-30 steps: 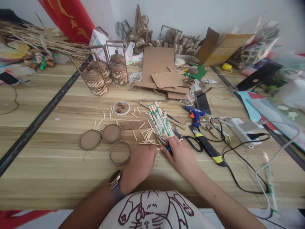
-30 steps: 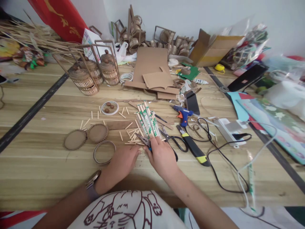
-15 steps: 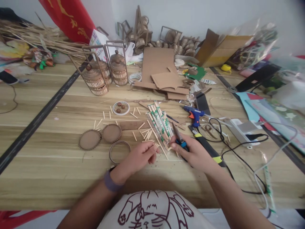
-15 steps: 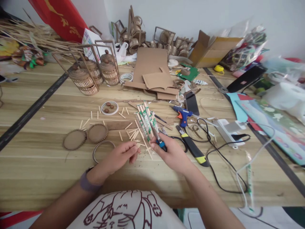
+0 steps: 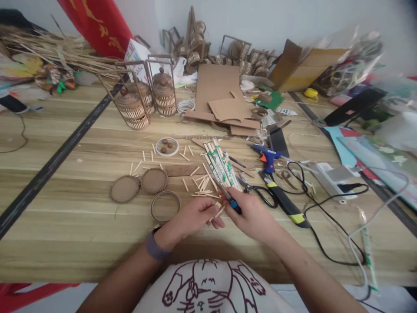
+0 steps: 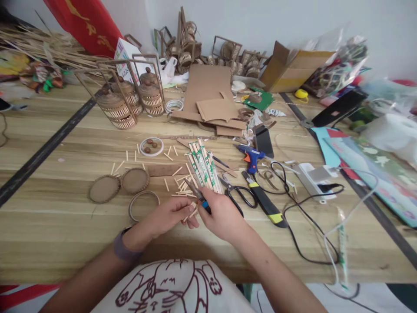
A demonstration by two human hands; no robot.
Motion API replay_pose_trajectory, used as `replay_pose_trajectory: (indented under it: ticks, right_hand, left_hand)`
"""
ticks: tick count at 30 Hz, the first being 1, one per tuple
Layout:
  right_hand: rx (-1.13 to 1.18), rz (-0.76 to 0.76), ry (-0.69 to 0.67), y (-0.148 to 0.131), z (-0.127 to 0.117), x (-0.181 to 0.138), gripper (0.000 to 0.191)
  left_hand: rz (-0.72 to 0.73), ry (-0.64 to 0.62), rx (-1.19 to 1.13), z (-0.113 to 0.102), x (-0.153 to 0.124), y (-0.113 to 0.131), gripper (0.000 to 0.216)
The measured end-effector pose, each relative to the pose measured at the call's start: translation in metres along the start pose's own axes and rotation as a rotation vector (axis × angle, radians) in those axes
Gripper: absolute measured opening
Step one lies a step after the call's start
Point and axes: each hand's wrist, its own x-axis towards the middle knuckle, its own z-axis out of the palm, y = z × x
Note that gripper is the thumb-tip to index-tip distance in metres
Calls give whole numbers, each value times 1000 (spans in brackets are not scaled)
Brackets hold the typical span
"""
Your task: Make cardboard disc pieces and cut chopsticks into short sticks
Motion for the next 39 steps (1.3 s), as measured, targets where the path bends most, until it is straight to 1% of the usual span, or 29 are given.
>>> replay_pose_trajectory:
  ticks: [5, 8, 13, 15, 18, 20, 22, 25, 27, 30, 32, 35, 39]
  right_hand:
    - [121, 0, -16, -3, -3, 1, 23]
    - [154, 16, -42, -5, -3, 2, 28]
    - [260, 19, -132, -6, 0, 0, 23]
    - [302, 10, -139, -6, 2, -1, 24]
    - [304, -6, -145, -6, 4, -1, 29]
    - [271, -27, -109, -4, 6, -1, 30]
    - [223, -79, 5, -1, 7, -1, 29]
    - [120, -145, 209, 3, 10, -2, 27]
    - [57, -139, 271, 3, 14, -5, 35]
    - [-9, -115, 279, 1, 22, -9, 55]
    - [-35, -104, 254, -1, 29, -10, 63]
    - [-68, -95, 229, -3, 35, -10, 65]
    - [-104, -91, 242, -1, 39, -8, 63]
  left_hand:
    - [-9, -12, -26, 1, -1, 2, 52]
    - [-12, -26, -55, 1, -1, 2, 53]
    - [-32, -70, -178, 0, 0, -1, 53]
    - [-46, -84, -209, -1, -1, 0, 53]
    - [-67, -98, -240, 0, -1, 2, 52]
    - [-75, -92, -265, 0, -2, 4, 51]
    - [-75, -66, -294, 0, -3, 6, 50]
    - [-68, 45, -336, -1, -2, 6, 45]
    - [-59, 129, -368, -1, 0, 5, 41]
    - [-53, 195, -443, 0, 3, 2, 37]
    - [-60, 230, -487, 3, 4, 1, 35]
    - [-64, 271, -520, 7, 5, 0, 33]
    - [-29, 264, -549, 11, 5, -1, 34]
